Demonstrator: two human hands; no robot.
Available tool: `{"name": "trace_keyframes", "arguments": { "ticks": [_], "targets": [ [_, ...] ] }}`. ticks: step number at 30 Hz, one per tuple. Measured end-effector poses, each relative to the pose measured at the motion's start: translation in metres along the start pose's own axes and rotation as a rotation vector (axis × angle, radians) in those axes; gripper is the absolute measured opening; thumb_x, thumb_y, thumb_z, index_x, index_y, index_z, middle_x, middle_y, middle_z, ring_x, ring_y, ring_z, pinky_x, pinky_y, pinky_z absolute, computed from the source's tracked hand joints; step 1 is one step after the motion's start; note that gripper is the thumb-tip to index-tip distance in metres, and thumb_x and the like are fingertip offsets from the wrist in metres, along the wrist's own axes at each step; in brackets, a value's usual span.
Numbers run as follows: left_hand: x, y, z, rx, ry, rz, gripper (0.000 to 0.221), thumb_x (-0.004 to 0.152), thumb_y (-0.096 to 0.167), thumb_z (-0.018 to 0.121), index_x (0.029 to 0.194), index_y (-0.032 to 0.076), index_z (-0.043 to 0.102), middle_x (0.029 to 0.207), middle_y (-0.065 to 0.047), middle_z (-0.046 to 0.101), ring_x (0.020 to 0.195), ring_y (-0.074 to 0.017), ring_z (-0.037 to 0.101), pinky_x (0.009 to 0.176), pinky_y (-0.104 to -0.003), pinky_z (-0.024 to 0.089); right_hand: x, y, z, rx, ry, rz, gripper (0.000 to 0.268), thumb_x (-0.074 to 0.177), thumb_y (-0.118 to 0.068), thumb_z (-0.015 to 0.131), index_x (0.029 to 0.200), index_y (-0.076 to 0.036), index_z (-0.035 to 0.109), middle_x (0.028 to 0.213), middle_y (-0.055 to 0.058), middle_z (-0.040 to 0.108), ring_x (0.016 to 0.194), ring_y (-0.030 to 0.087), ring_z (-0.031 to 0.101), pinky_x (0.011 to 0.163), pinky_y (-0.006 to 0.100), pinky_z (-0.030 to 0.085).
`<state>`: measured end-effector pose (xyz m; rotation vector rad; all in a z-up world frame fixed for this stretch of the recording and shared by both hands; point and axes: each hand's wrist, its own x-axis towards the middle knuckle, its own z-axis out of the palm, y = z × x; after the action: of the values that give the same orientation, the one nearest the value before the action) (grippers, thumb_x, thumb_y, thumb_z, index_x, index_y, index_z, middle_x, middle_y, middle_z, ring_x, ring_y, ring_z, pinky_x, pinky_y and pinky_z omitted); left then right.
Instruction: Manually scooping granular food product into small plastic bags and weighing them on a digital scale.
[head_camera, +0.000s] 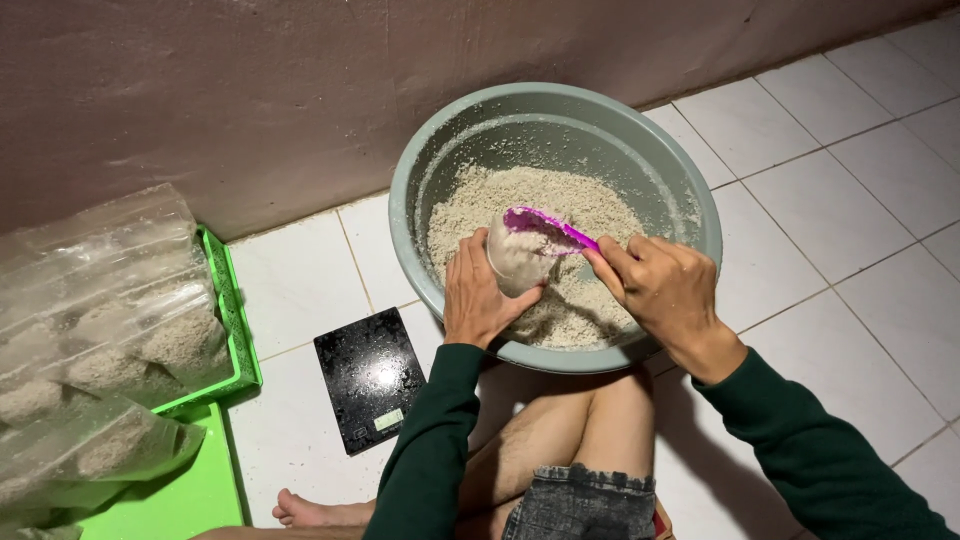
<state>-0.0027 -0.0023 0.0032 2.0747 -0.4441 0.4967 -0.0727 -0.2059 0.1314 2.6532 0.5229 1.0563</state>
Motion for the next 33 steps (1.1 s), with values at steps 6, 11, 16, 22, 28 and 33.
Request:
{"name": "trace_keyframes", "arguments": {
  "ticks": [6, 11, 16, 22, 28, 33],
  "targets": [
    [0.0, 0.0, 0.001, 0.011, 0.011, 0.004, 0.1, 0.056, 0.045, 0.085, 0.135, 0.004, 0.039, 0.109, -0.017, 0.054, 0.102, -0.0405, 0.061, 0.096, -0.049, 0.044, -0.001, -0.001, 0.002, -0.115, 0.082, -0.074, 0.016, 0.1, -0.037, 0.062, 0.094, -0.026, 0.071, 0.062, -0.003, 0.05, 0.059, 0.014, 0.056, 0.055, 0.025, 0.045],
    [0.0, -0.003, 0.004, 0.022, 0.004, -0.002, 0.101, 0.056, 0.046, 0.085, 0.135, 0.004, 0.038, 0.109, -0.017, 0.054, 0.102, -0.0409, 0.061, 0.096, -0.05, 0.044, -0.009, 0.003, 0.011, -0.105, 0.13, -0.088, 0.015, 0.099, -0.036, 0.063, 0.101, -0.026, 0.074, 0.065, -0.004, 0.053, 0.06, 0.013, 0.054, 0.056, 0.025, 0.043],
    [0.0, -0.005, 0.004, 0.011, -0.013, -0.007, 0.101, 0.058, 0.046, 0.085, 0.136, 0.004, 0.037, 0.109, -0.017, 0.054, 0.103, -0.0403, 0.061, 0.097, -0.049, 0.043, -0.008, -0.001, 0.005, -0.109, 0.16, -0.1, 0.015, 0.099, -0.033, 0.064, 0.105, -0.026, 0.075, 0.069, -0.003, 0.054, 0.062, 0.014, 0.053, 0.057, 0.026, 0.042],
    [-0.002, -0.007, 0.006, 0.035, 0.007, -0.016, 0.103, 0.055, 0.047, 0.085, 0.135, 0.004, 0.038, 0.11, -0.018, 0.054, 0.102, -0.0407, 0.061, 0.097, -0.049, 0.044, -0.02, 0.02, 0.029, 0.058, 0.075, 0.046, 0.02, 0.101, -0.037, 0.065, 0.108, -0.024, 0.078, 0.063, -0.003, 0.061, 0.058, 0.011, 0.052, 0.057, 0.022, 0.039],
    [-0.003, 0.002, -0.003, -0.013, -0.002, -0.022, 0.102, 0.054, 0.045, 0.087, 0.134, 0.004, 0.039, 0.11, -0.017, 0.054, 0.104, -0.0414, 0.061, 0.098, -0.05, 0.044, -0.027, 0.073, 0.099, 0.417, -0.289, 0.564, 0.028, 0.104, -0.043, 0.06, 0.11, -0.021, 0.075, 0.088, 0.011, 0.072, 0.089, 0.037, 0.068, 0.072, 0.045, 0.054],
    [0.0, 0.006, -0.006, 0.01, -0.004, -0.034, 0.101, 0.055, 0.043, 0.087, 0.134, 0.002, 0.04, 0.11, -0.019, 0.055, 0.105, -0.0409, 0.061, 0.099, -0.05, 0.043, -0.072, 0.116, 0.208, -0.3, -0.634, 0.381, 0.022, 0.091, -0.026, 0.06, 0.083, -0.023, 0.079, 0.069, 0.009, 0.073, 0.076, 0.029, 0.074, 0.079, 0.04, 0.048]
  ]
}}
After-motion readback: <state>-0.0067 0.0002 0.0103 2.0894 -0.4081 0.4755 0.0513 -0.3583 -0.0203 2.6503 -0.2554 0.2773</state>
